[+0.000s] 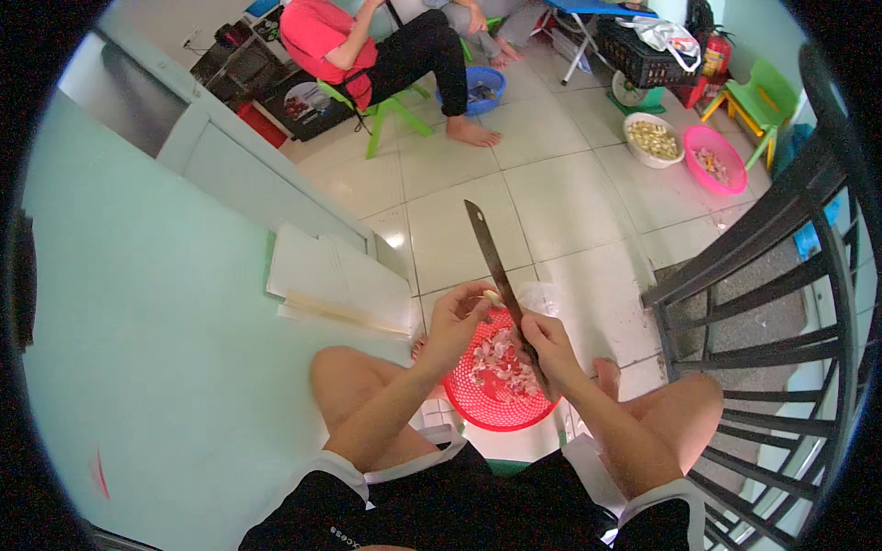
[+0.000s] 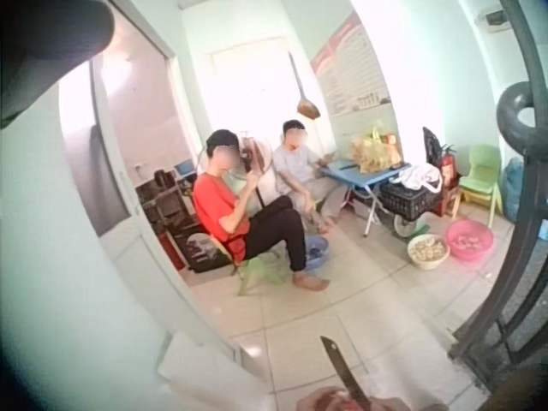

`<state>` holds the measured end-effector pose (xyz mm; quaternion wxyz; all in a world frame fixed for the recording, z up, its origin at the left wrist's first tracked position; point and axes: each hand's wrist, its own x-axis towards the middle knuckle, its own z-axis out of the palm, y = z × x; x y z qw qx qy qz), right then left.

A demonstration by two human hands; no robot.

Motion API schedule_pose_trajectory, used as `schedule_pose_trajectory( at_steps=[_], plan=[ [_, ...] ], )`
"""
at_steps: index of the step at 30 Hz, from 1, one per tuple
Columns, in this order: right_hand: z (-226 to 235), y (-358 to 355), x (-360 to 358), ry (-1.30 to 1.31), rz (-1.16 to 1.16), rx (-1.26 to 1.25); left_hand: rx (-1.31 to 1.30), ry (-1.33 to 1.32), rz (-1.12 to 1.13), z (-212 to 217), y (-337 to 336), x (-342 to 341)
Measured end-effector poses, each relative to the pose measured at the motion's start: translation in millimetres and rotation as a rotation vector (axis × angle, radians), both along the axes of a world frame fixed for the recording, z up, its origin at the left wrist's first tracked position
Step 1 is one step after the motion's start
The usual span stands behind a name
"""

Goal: The person peels garlic cloves by hand and using a large knife, then places the peeled cloves into a red plastic basket.

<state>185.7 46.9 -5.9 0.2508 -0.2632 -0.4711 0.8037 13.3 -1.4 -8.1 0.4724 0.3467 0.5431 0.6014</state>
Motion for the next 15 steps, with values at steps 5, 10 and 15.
schedule_pose_trajectory(
  at_steps=[5, 10, 15],
  plan=[
    [7.4, 0.4, -3.8, 0.005, 0.030, -0.007, 0.049, -0.095, 0.002, -0.3, 0.8, -0.8],
    [-0.2, -2.1, -8.1, 0.001, 0.022, 0.119, 0.016, -0.094, 0.044, 7.9, -1.6, -4.9],
    [5.8, -5.7, -13.4, -0.066, 0.000, 0.236, 0.040, -0.081, 0.067, 10.6, -4.1, -7.7]
  ],
)
